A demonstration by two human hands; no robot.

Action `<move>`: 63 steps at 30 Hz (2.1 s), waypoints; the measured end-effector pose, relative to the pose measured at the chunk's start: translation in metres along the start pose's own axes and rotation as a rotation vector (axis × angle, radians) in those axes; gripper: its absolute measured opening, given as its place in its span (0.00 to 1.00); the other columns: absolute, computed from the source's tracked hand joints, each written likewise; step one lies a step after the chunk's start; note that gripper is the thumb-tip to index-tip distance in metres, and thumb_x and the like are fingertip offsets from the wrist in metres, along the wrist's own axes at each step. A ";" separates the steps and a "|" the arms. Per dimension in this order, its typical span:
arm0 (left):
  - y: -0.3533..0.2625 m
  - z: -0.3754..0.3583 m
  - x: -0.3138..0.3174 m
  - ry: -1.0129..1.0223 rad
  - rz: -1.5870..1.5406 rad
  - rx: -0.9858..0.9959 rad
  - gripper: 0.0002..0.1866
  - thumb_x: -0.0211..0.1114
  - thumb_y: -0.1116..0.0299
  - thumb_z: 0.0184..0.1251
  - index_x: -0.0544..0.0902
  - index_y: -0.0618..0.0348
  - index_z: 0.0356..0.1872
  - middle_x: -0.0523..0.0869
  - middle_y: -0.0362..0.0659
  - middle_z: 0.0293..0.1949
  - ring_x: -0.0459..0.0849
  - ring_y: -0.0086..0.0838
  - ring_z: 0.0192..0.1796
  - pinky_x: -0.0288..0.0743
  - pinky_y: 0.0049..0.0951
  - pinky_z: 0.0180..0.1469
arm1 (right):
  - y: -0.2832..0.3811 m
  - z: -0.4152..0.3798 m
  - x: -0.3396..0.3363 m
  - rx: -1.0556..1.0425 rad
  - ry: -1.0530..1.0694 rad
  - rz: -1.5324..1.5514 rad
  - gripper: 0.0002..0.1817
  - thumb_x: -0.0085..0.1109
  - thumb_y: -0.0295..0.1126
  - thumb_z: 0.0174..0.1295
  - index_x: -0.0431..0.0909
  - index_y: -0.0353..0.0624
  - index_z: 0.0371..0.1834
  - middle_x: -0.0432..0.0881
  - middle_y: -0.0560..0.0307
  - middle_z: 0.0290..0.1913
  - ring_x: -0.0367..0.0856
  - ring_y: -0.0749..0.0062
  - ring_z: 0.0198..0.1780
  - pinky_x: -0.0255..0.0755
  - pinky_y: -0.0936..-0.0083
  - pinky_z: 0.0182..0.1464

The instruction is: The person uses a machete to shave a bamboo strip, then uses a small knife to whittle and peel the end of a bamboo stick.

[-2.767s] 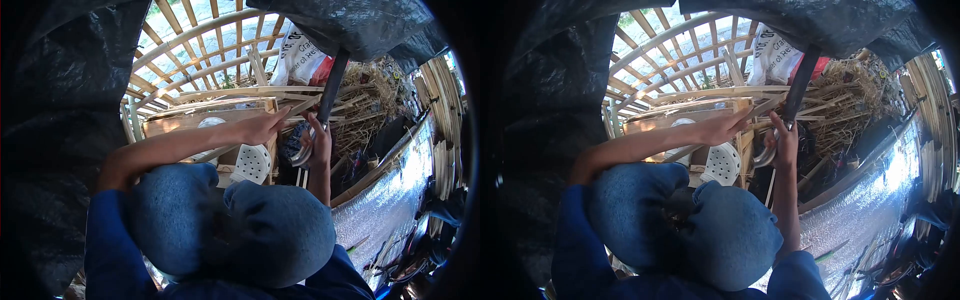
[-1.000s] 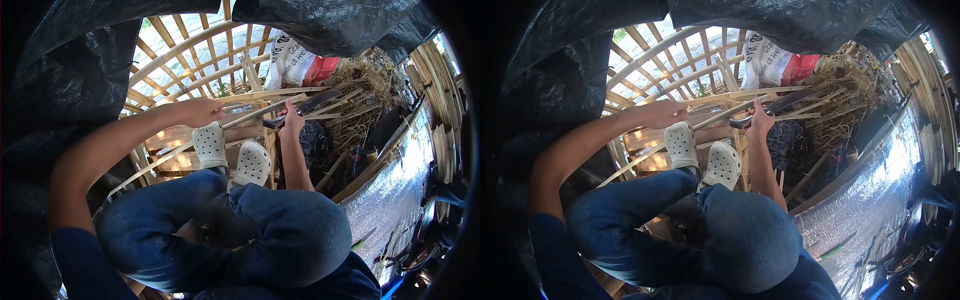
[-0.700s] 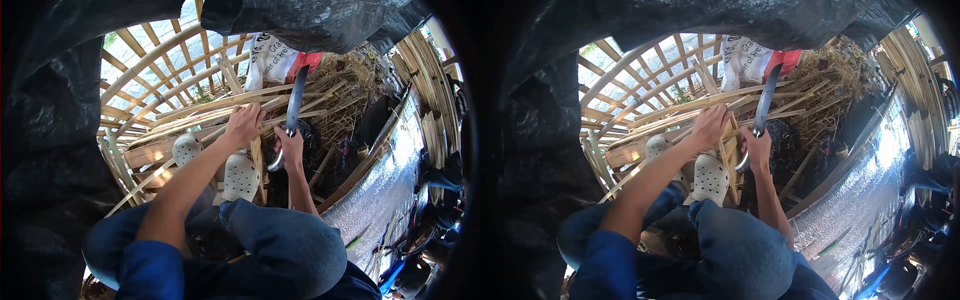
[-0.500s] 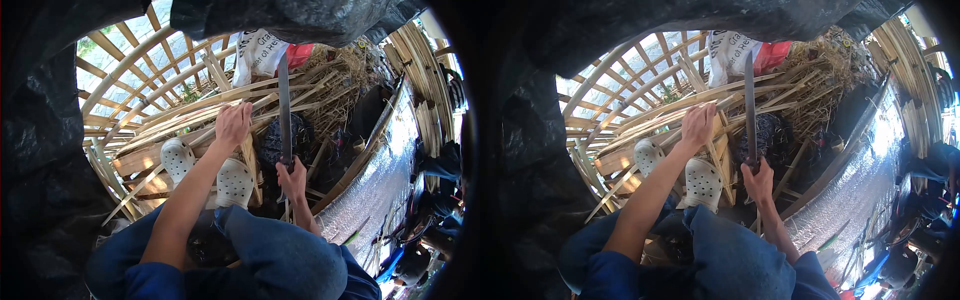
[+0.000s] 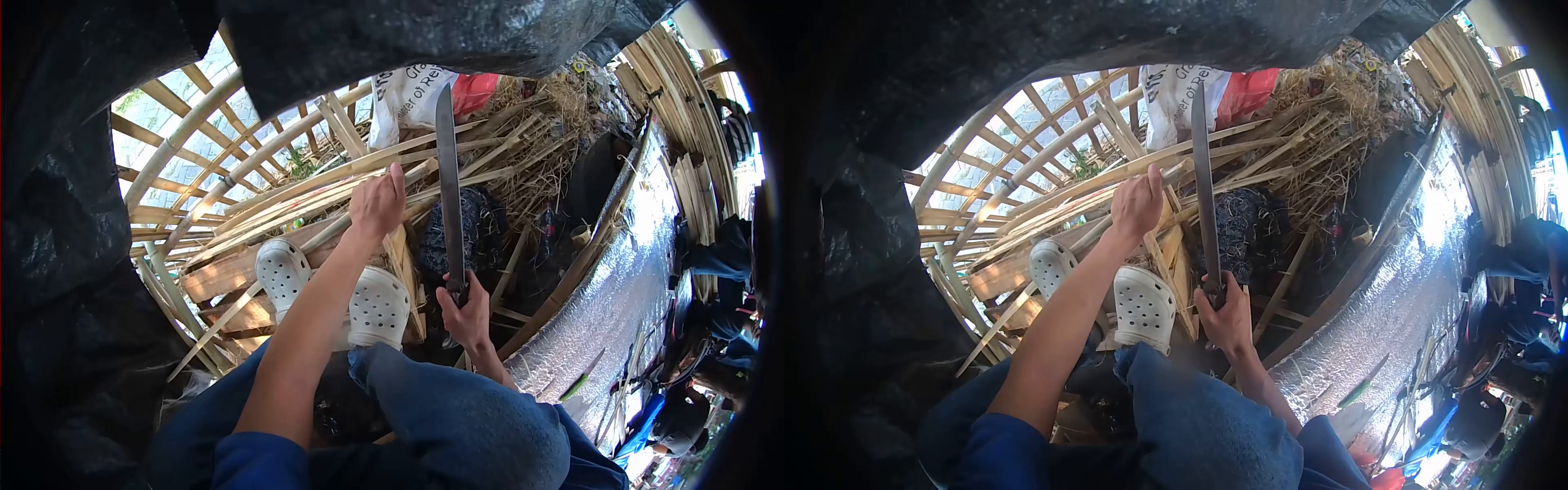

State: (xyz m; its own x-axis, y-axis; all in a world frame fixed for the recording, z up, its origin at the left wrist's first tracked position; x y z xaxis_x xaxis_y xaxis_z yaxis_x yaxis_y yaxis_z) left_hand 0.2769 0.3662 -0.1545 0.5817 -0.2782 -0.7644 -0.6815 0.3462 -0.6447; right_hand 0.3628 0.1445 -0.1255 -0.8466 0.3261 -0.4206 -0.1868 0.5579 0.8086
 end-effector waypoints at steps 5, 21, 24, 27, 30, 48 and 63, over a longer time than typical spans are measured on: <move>0.000 0.000 0.000 -0.069 -0.030 -0.050 0.31 0.33 0.55 0.73 0.79 0.62 0.19 0.80 0.60 0.21 0.79 0.55 0.27 0.74 0.48 0.38 | 0.020 0.002 0.004 -0.190 -0.173 -0.153 0.10 0.61 0.31 0.53 0.73 0.34 0.30 0.70 0.58 0.13 0.69 0.78 0.16 0.63 0.76 0.21; -0.001 0.001 0.008 -0.040 0.086 -0.060 0.31 0.35 0.58 0.72 0.80 0.63 0.17 0.82 0.56 0.21 0.81 0.51 0.28 0.70 0.45 0.50 | 0.003 0.015 0.014 0.058 0.037 0.015 0.16 0.64 0.38 0.53 0.77 0.33 0.29 0.74 0.60 0.15 0.73 0.79 0.16 0.66 0.78 0.21; -0.003 -0.003 0.005 -0.070 0.130 -0.052 0.30 0.36 0.59 0.72 0.81 0.64 0.19 0.83 0.56 0.24 0.81 0.51 0.30 0.63 0.46 0.53 | 0.019 0.014 0.007 0.054 0.047 0.026 0.15 0.64 0.36 0.53 0.76 0.33 0.27 0.74 0.60 0.15 0.73 0.80 0.16 0.66 0.79 0.20; -0.003 -0.008 0.008 -0.027 0.153 -0.129 0.27 0.38 0.60 0.71 0.82 0.63 0.21 0.84 0.54 0.27 0.81 0.48 0.34 0.61 0.46 0.51 | 0.023 0.019 -0.003 -0.024 0.040 0.014 0.14 0.64 0.35 0.53 0.74 0.34 0.25 0.74 0.59 0.15 0.73 0.80 0.15 0.66 0.79 0.19; -0.009 -0.026 0.019 0.002 0.319 0.084 0.23 0.43 0.61 0.68 0.83 0.62 0.24 0.83 0.52 0.23 0.82 0.43 0.34 0.59 0.45 0.54 | 0.028 0.018 -0.012 0.023 0.071 0.063 0.14 0.63 0.35 0.54 0.73 0.35 0.23 0.75 0.60 0.16 0.73 0.80 0.15 0.67 0.80 0.17; -0.011 -0.047 0.023 -0.199 0.240 0.336 0.19 0.48 0.66 0.65 0.81 0.62 0.19 0.83 0.44 0.24 0.77 0.35 0.42 0.55 0.46 0.60 | -0.001 0.023 -0.012 -0.021 -0.011 -0.100 0.18 0.63 0.39 0.50 0.72 0.32 0.25 0.74 0.52 0.17 0.74 0.66 0.20 0.69 0.67 0.29; -0.008 -0.043 0.019 -0.322 0.247 0.347 0.15 0.49 0.66 0.63 0.80 0.62 0.25 0.78 0.45 0.31 0.72 0.38 0.46 0.55 0.45 0.57 | -0.008 -0.010 0.001 -0.053 -0.048 -0.245 0.15 0.58 0.34 0.50 0.73 0.30 0.29 0.72 0.54 0.14 0.72 0.72 0.18 0.66 0.72 0.25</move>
State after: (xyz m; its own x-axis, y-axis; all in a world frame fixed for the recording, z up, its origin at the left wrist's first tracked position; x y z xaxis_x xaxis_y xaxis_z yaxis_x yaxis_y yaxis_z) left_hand 0.2745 0.3196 -0.1643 0.5666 0.1189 -0.8154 -0.6600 0.6579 -0.3627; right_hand 0.3591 0.1328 -0.1283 -0.7488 0.2225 -0.6244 -0.4104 0.5841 0.7003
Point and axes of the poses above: each hand's wrist, its own z-axis towards the middle knuckle, its own x-axis out of the palm, y = z × x, the point moved 4 cm from there along z, towards the middle knuckle
